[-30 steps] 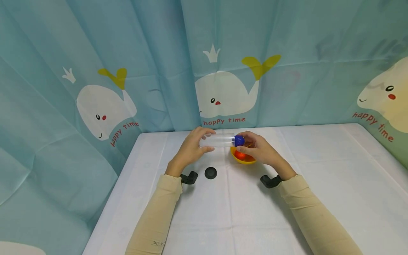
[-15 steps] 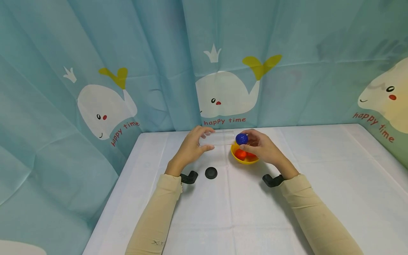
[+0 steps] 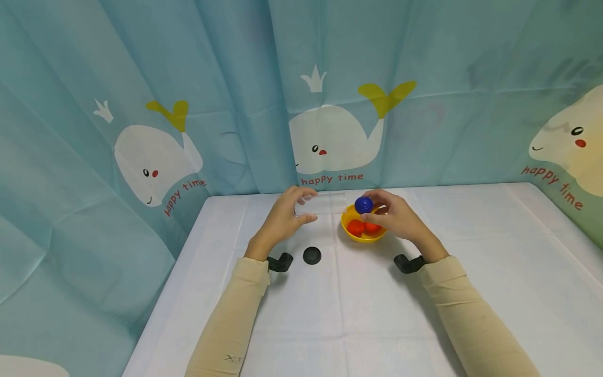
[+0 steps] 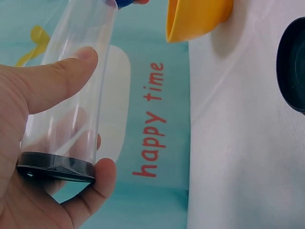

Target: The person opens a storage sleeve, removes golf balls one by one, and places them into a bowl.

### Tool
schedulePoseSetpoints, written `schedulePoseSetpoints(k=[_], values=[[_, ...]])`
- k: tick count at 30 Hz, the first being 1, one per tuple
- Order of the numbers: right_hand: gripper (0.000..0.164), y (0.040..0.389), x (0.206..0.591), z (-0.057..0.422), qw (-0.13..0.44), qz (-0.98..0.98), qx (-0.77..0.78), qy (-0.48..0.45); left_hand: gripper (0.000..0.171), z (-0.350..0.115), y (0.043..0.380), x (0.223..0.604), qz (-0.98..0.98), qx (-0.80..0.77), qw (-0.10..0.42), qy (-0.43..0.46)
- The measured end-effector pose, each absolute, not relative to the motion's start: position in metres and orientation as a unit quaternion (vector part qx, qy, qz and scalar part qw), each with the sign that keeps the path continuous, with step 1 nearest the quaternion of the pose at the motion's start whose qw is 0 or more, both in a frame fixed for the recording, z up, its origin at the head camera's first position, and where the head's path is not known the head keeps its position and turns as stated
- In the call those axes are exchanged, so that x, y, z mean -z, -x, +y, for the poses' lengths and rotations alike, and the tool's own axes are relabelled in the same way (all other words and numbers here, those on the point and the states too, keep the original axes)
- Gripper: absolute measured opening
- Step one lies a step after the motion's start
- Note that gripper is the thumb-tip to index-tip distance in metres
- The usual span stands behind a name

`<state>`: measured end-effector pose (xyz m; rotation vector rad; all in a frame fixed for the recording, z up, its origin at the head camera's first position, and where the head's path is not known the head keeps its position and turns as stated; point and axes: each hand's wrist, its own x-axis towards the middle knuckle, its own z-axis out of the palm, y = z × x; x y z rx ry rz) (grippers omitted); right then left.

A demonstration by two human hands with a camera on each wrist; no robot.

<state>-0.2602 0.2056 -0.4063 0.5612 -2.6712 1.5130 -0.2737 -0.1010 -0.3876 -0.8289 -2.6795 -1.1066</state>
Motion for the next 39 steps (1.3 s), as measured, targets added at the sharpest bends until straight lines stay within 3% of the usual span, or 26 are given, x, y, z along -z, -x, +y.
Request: schedulePoseSetpoints(k=[39], values=[[0.041, 0.259, 0.404, 0.223, -0.015, -0.909, -0.349, -0.228, 0.051, -0.102, 0.274, 0.389, -0.884, 0.376, 0.060, 0.272]])
